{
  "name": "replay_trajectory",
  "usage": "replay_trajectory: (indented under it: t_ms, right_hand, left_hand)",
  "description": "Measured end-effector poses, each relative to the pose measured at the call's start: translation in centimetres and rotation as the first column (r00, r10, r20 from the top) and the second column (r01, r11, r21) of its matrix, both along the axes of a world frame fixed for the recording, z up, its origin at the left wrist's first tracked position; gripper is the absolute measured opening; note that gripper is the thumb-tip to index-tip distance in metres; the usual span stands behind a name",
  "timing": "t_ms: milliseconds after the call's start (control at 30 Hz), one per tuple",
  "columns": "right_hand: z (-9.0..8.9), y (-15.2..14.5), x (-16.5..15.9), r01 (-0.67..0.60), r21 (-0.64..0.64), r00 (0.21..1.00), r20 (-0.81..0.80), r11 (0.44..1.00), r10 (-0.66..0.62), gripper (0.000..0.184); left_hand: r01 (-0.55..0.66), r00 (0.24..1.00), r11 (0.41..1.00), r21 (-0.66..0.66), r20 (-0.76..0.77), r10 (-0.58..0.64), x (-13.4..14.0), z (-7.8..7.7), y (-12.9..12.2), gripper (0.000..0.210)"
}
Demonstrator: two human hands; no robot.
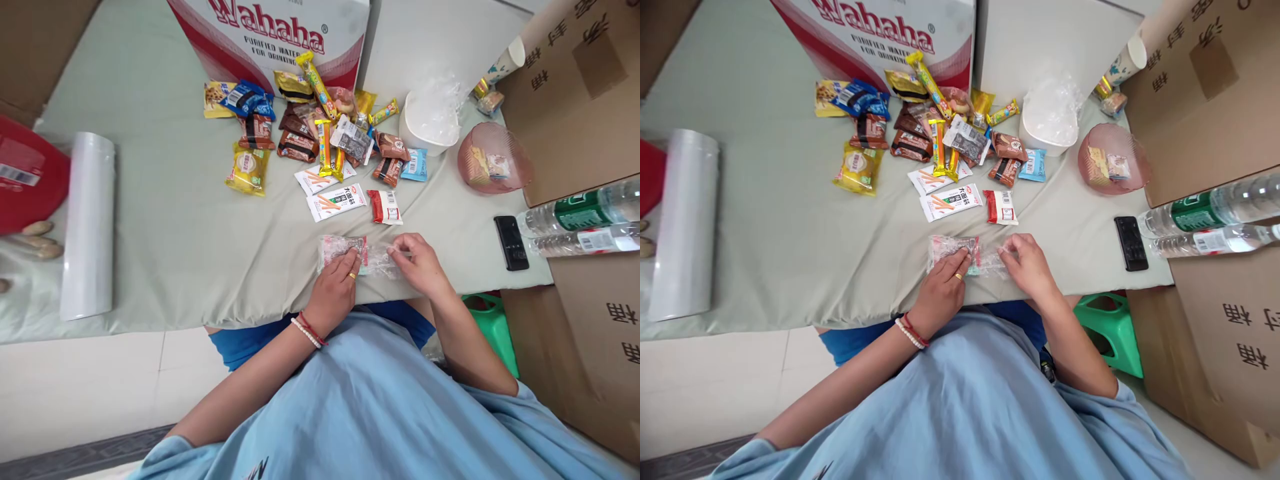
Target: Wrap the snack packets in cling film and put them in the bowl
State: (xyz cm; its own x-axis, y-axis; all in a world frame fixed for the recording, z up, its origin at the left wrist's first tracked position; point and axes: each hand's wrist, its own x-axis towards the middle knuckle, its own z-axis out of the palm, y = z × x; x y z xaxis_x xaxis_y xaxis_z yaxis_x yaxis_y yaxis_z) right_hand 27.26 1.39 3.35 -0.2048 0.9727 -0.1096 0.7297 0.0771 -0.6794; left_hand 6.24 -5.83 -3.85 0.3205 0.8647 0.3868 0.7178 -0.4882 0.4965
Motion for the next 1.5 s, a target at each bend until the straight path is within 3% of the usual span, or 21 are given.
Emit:
replay_trajectory:
  t_ms: [67,167,267,367,467,533,567,600,667,733,800,933,1000,1067,1133,1200,1333,1433,1500]
  right_hand:
    - [1.2,0.4,-1.6,-0.017,-0.057,0.997,-0.073,0.998,0.013,0.014]
    - [1.9,1.5,-5.5,-0.153,-0.040,0.987,-0.048,0.987,0.151,0.012]
    - [1.2,3.0,-8.6,-0.281,-0.082,0.960,-0.011,0.956,0.281,0.012]
    - [0.0,4.1,-9.5,-0.317,-0.141,0.948,-0.018,0.938,0.318,0.013]
    - [-0.9,4.4,-9.2,-0.299,-0.076,0.954,0.013,0.951,0.301,0.013]
    - [-1.3,4.2,-8.9,-0.292,-0.022,0.956,0.005,0.956,0.292,0.014]
    - [-1.5,4.1,-8.8,-0.290,0.001,0.957,-0.010,0.957,0.290,0.014]
    - [-1.7,3.9,-8.7,-0.289,0.018,0.957,-0.031,0.957,0.289,0.015]
    - [-2.0,3.5,-8.5,-0.275,0.038,0.957,-0.089,0.961,0.277,0.016]
    - [-2.2,3.2,-8.2,-0.254,0.031,0.954,-0.159,0.967,0.256,0.016]
    - [-2.2,2.7,-7.8,-0.231,0.004,0.948,-0.223,0.973,0.227,0.014]
    - [-1.9,1.5,-7.1,-0.155,-0.104,0.916,-0.387,0.982,0.103,0.012]
    - [-1.6,0.7,-6.7,-0.098,-0.167,0.865,-0.501,0.981,0.001,0.017]
    - [-1.4,-0.2,-6.0,-0.062,-0.266,0.764,-0.632,0.962,-0.126,0.025]
    - [-1.3,-1.2,-5.0,-0.074,-0.389,0.635,-0.729,0.918,-0.258,0.035]
    - [-1.6,-2.2,-3.9,-0.105,-0.478,0.558,-0.754,0.872,-0.346,0.044]
    - [-2.7,-3.4,-2.1,-0.077,-0.553,0.589,-0.697,0.830,-0.409,0.042]
    - [-3.2,-3.7,-1.8,-0.021,-0.558,0.631,-0.651,0.830,-0.422,0.042]
    - [-3.2,-3.6,-1.4,0.014,-0.522,0.669,-0.629,0.853,-0.396,0.039]
  left_hand:
    - [-0.009,1.000,1.000,-0.016,-0.023,0.009,0.2,0.1,-0.1,0.051]
    - [-0.003,0.998,0.998,-0.057,-0.064,-0.001,0.3,0.5,0.0,0.043]
    - [0.039,0.995,0.990,-0.132,-0.086,-0.050,0.0,1.6,0.2,0.038]
    - [0.076,0.994,0.982,-0.172,-0.060,-0.088,-1.2,3.2,0.1,0.038]
    - [0.127,0.988,0.990,-0.055,0.096,-0.121,-2.9,4.6,-0.8,0.035]
    - [0.007,0.974,1.000,0.012,0.226,-0.009,-3.9,4.8,-1.4,0.032]
    - [-0.121,0.957,0.993,-0.014,0.264,0.121,-4.2,4.7,-1.4,0.029]
    - [-0.267,0.924,0.960,-0.082,0.259,0.280,-4.4,4.5,-1.2,0.027]
    - [-0.491,0.837,0.833,-0.256,0.125,0.532,-4.4,3.7,-0.3,0.031]
    - [-0.541,0.818,0.757,-0.368,-0.021,0.574,-4.1,3.0,1.0,0.038]
    - [-0.494,0.848,0.765,-0.413,-0.032,0.530,-3.5,2.6,2.2,0.033]
    - [-0.417,0.838,0.841,-0.346,0.213,0.503,-1.9,3.6,2.6,0.022]
    - [-0.423,0.834,0.882,-0.209,0.290,0.469,-1.1,4.5,2.0,0.018]
    - [-0.405,0.878,0.914,-0.003,0.276,0.390,-0.3,5.0,1.2,0.016]
    - [-0.286,0.949,0.937,0.200,0.192,0.249,0.5,4.8,0.6,0.019]
    - [-0.120,0.992,0.948,0.294,0.083,0.100,1.3,4.0,0.1,0.020]
    - [0.129,0.992,0.975,0.183,-0.025,-0.126,2.7,2.5,-0.2,0.024]
    - [0.331,0.942,0.938,0.100,0.018,-0.335,2.8,2.9,-0.3,0.025]
    - [0.401,0.910,0.909,0.110,0.065,-0.410,1.7,3.6,-0.7,0.025]
